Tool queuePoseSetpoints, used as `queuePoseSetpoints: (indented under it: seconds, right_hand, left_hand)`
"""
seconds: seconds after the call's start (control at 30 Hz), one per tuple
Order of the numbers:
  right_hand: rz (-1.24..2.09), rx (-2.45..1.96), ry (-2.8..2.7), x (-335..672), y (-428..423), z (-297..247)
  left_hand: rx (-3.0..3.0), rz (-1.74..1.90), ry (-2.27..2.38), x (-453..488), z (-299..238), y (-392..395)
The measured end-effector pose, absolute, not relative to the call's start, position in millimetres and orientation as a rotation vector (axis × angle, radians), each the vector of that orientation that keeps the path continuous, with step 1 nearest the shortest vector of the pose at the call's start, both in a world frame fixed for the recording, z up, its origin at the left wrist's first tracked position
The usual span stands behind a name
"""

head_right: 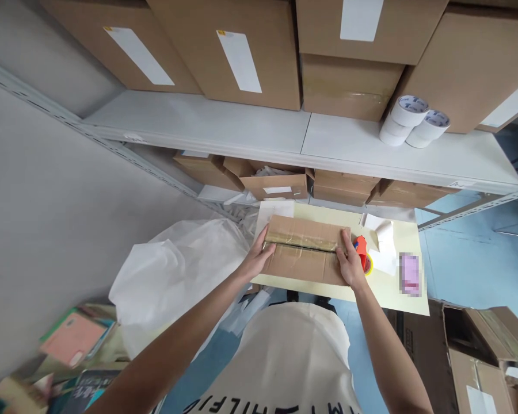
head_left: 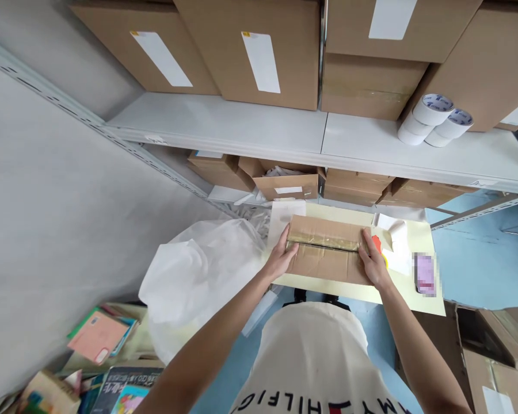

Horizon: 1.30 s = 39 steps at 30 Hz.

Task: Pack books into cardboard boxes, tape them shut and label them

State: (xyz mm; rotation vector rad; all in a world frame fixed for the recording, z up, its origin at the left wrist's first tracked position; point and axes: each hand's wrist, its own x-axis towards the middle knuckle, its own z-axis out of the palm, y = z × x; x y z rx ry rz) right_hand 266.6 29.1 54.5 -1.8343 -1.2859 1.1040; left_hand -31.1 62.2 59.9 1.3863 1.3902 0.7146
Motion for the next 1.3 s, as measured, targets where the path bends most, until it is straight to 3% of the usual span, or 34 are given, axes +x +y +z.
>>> queuePoseSetpoints:
  seconds: [0.37,0.53,0.67,0.8,1.03,1.13,1.3]
  right_hand:
    - [1.051,-1.865,-1.376,275.2,36.7,55.8]
    - [1.052,-1.766,-1.348,273.1,38.6,55.8]
    - [1.121,-1.659,-1.348,274.2,49.0,55.2]
    - [1.231,-1.578,-1.195,305.3,37.5,46.7]
    - [0.9,-1.797,-0.897,384.3,-17.3,2.4]
    - [0.737,-1.947,-1.029,376.4,-31.8,-19.0]
    - [0.832,-2.183,-1.59,330.2,-11.9,-39.8]
  left_hand:
    - [1.501,0.675,1.429,-27.1,48.7,56.6]
    - [1.813,0.673,1.655,-19.3,69.9,51.3]
    - [2.366,0.312,1.426,1.1,97.2,53.3]
    - [2.493,0.044,1.339,13.7,100.4,53.5]
    - [2.392,0.096,1.653,34.0,92.3,51.3]
    - [2.289,0.119,1.879,53.5,93.9,55.7]
    - [2.263,0.033,1.958,80.0,86.4,70.4]
